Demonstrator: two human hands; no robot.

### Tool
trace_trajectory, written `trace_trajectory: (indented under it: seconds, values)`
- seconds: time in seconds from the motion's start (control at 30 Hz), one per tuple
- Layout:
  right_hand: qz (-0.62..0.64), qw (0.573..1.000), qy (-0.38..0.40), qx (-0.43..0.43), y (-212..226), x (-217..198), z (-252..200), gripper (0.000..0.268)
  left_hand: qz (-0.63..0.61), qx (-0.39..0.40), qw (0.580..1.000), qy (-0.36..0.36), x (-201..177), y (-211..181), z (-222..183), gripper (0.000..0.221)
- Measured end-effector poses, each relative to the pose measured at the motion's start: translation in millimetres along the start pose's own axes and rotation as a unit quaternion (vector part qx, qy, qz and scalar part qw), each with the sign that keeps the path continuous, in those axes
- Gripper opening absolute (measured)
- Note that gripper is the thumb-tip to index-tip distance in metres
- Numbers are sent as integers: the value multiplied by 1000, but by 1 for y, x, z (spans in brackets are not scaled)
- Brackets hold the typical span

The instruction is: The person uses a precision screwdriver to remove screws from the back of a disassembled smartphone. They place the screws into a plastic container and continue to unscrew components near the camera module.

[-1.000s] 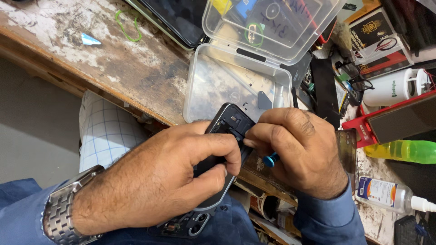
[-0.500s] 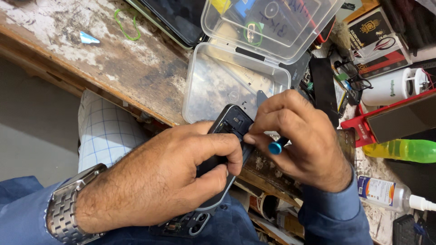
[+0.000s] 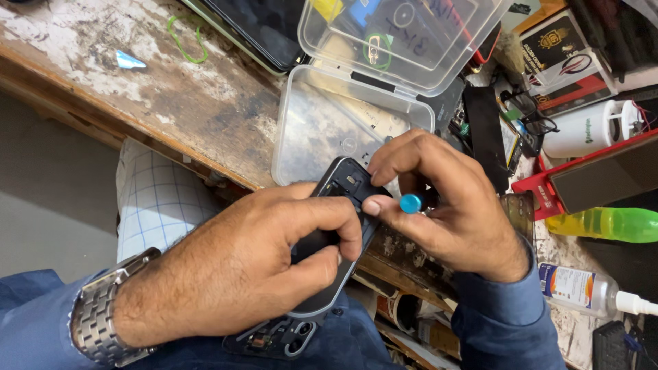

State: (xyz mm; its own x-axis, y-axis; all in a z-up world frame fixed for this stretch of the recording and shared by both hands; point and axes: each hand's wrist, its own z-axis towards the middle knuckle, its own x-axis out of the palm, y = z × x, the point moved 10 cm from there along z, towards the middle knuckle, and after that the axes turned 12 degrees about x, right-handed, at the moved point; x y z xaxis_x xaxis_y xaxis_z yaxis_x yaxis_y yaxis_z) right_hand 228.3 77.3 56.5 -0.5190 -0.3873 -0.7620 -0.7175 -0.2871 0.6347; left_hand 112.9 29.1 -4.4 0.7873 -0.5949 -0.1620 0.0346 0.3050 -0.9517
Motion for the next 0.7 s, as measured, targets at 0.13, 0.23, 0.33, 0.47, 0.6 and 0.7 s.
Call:
trace_trajectory:
  seconds: [0.13,0.23,0.33,0.47,0.6,0.7]
  values:
    - [6,1000,-2,12,-2,-3,1,27,-24,4,999,-26,-6,1,0,12]
    - [28,998,-10,58,-9,-8,-1,25,-61,21,997,-46,-9,-1,2,12]
    - [40,998,-18,48,-7,-15,-5,20,-107,4,993,-48,-8,2,2,12]
    - [151,977,-92,116,-23,-30,-24,24,-118,-5,991,-56,-7,3,2,12]
    - [204,953,-222,-35,-10,-61,-54,27,-126,0,990,-61,-9,2,2,13]
    - [298,914,-267,-60,-22,-72,-71,21,-109,20,992,-66,-11,-1,3,13]
